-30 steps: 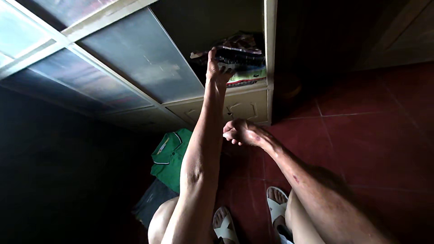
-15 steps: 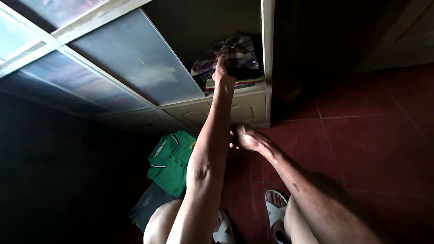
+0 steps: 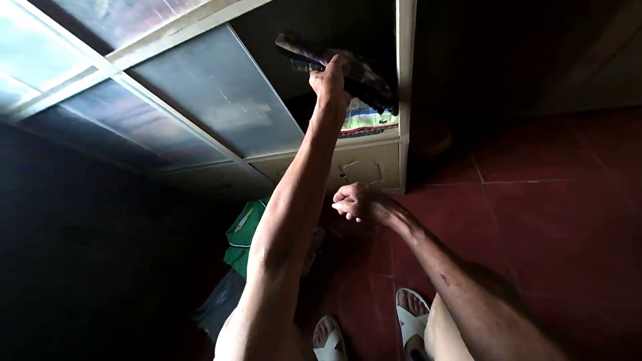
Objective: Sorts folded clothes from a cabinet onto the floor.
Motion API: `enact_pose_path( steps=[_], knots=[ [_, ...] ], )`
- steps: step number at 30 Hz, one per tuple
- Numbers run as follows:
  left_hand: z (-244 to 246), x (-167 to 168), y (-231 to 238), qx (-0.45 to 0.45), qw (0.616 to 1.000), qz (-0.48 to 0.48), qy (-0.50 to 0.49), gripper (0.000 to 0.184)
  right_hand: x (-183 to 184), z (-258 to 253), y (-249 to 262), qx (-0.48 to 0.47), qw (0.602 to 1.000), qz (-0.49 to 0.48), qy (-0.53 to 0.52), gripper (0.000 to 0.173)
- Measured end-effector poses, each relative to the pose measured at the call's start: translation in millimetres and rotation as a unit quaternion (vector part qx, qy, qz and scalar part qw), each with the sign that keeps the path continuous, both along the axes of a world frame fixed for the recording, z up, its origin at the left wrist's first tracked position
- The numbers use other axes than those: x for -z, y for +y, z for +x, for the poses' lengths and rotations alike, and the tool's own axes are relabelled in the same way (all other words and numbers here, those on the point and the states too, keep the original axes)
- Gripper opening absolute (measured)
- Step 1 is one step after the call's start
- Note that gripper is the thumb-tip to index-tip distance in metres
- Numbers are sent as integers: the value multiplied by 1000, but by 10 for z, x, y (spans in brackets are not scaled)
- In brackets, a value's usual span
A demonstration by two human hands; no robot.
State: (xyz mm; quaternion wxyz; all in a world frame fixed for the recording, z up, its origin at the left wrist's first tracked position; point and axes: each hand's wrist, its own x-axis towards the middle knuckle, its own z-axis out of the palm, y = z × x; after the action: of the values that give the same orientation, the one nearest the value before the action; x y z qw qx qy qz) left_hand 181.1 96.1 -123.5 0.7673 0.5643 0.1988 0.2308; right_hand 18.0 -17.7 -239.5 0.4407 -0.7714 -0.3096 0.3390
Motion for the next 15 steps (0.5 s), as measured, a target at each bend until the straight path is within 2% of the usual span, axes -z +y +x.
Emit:
enact_pose_path(
  steps=[9,11,14,15],
  knots=[
    [-874,-320,44,83,995,53,-19,42,-11,149,-150,136,989,51,36,26],
    [-1160,-397,89,101,993,53,-7,39,6,175,-202,124,990,41,48,29],
    [-1629,-522,145,114,992,34,38,47,101,191,-270,62,995,21,72,35],
    [-1779,-545,194,124,991,21,42,45,153,187,-278,40,996,14,84,36]
  ],
)
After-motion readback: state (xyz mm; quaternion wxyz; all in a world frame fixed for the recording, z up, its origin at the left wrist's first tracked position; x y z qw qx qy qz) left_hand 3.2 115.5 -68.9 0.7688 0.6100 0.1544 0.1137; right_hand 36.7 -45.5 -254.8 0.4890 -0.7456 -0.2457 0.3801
